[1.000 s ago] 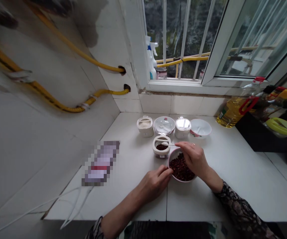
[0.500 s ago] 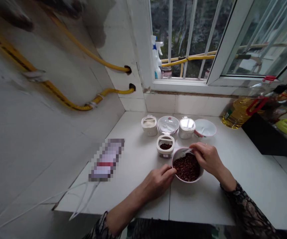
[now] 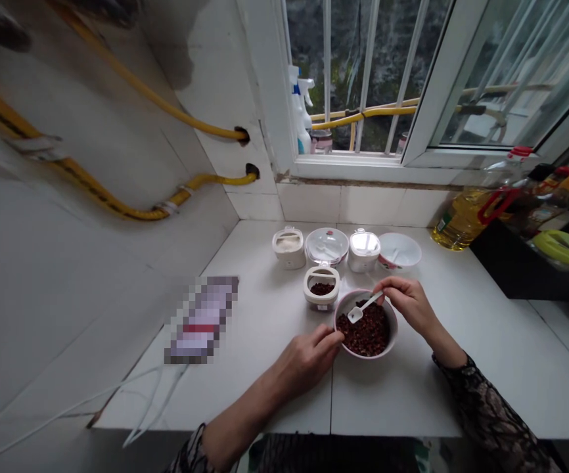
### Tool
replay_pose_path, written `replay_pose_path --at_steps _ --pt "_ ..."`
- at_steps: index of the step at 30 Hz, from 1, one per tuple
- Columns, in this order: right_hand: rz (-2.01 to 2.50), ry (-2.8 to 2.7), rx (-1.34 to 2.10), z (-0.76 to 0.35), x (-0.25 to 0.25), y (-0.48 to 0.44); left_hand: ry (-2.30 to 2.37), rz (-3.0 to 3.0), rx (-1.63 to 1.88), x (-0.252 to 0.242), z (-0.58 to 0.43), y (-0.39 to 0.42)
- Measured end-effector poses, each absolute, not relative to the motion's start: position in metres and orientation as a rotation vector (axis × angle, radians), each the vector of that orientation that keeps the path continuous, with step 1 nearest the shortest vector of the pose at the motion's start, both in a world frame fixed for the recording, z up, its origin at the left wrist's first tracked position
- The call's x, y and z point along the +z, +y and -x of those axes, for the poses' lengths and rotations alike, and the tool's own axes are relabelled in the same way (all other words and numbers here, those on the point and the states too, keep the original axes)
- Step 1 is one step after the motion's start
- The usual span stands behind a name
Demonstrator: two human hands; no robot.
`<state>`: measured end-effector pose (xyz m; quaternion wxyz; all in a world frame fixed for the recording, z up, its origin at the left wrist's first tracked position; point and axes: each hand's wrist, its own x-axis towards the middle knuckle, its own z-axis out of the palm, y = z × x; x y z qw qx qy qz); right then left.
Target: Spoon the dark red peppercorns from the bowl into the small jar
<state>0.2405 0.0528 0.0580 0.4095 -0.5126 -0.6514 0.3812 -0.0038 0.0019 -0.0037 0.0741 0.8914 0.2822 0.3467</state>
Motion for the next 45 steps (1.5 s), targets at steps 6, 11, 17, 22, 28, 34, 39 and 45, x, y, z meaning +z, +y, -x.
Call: replay_pose_path --at_steps 6,11,17,22,28,34,39,45 --pt "1.28 -1.819 0.837 -0.234 0.054 0.046 0.845 -2.686 1.062 -0.003 0.004 0.002" --pt "1.26 -1.8 0.934 -0.233 0.055 0.046 0.846 -2.694 1.05 -0.001 0.004 0.002" --pt "1.267 -1.669 1.065 -0.236 0.058 0.049 0.841 -2.684 1.065 0.001 0.003 0.002" --pt "1.273 -1.607 1.045 -0.237 0.061 0.049 0.832 -2.675 1.058 0.0 0.003 0.002" --pt "1.305 -1.545 1.081 -0.238 0.062 0.051 0.837 -2.672 1.064 -0.001 0.003 0.002" --pt "1.333 -1.323 1.307 -0.238 0.061 0.054 0.853 -2.684 1.046 0.001 0.003 0.001" --pt "1.283 -1.266 1.288 -0.231 0.066 0.056 0.856 -2.694 1.048 0.001 0.003 0.002" --pt "1.203 -1.445 0.865 -0.208 0.066 0.048 0.852 -2.689 1.053 -0.001 0.003 0.001"
